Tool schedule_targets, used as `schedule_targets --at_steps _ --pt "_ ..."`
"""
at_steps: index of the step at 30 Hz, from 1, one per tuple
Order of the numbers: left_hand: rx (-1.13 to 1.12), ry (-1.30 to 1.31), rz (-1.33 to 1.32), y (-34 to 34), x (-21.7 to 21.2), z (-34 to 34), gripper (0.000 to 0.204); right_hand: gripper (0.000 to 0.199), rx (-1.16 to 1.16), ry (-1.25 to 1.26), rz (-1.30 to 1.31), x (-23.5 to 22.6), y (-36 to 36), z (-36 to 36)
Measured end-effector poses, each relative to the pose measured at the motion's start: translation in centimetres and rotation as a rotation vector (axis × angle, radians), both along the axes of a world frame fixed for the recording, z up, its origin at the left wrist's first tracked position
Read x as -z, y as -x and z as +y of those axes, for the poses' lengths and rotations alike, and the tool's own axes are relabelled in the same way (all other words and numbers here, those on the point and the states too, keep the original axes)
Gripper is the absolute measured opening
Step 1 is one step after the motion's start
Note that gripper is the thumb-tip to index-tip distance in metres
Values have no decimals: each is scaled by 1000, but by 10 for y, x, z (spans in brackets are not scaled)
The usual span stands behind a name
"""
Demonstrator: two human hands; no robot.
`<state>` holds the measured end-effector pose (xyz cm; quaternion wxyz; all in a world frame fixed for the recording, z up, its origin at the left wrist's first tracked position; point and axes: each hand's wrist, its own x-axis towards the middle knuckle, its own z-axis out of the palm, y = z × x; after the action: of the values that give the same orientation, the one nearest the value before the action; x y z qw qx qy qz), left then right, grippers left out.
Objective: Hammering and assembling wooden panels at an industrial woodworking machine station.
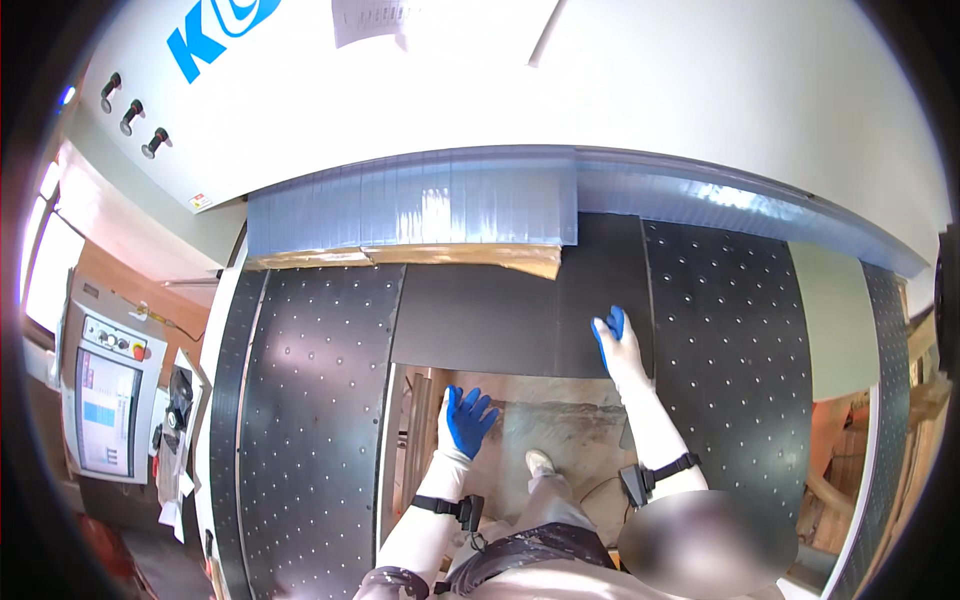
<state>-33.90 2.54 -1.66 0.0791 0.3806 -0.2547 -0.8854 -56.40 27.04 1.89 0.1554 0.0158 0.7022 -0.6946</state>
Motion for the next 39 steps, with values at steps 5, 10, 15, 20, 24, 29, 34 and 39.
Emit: schedule_targets --at_steps 5,10,15,20,24,29,34,39 --pt "-144 -66 15 47 -12 4 84 106 11 -70 -85 -27 62 -79" --pt "-123 -123 89 89 -16 12 83 91 -36 95 -35 -2 54 -121" --pt "-167 -219 223 92 -2 17 80 66 -15 138 -50 -17 21 -119" --pt "-138 -138 108 81 12 26 84 68 -70 103 -176 -23 -79 -106" --pt "-205 -163 318 59 12 28 49 64 -199 147 -218 -9 -151 -100" --pt "-104 43 179 -6 4 0 34 55 -401 12 -309 -5 -199 -106" --pt "59 35 101 -110 -24 -8 36 60 -612 -106 -444 -1 -243 -98" --pt "93 108 85 -229 -45 0 39 67 -694 388 -813 -41 -289 -146"
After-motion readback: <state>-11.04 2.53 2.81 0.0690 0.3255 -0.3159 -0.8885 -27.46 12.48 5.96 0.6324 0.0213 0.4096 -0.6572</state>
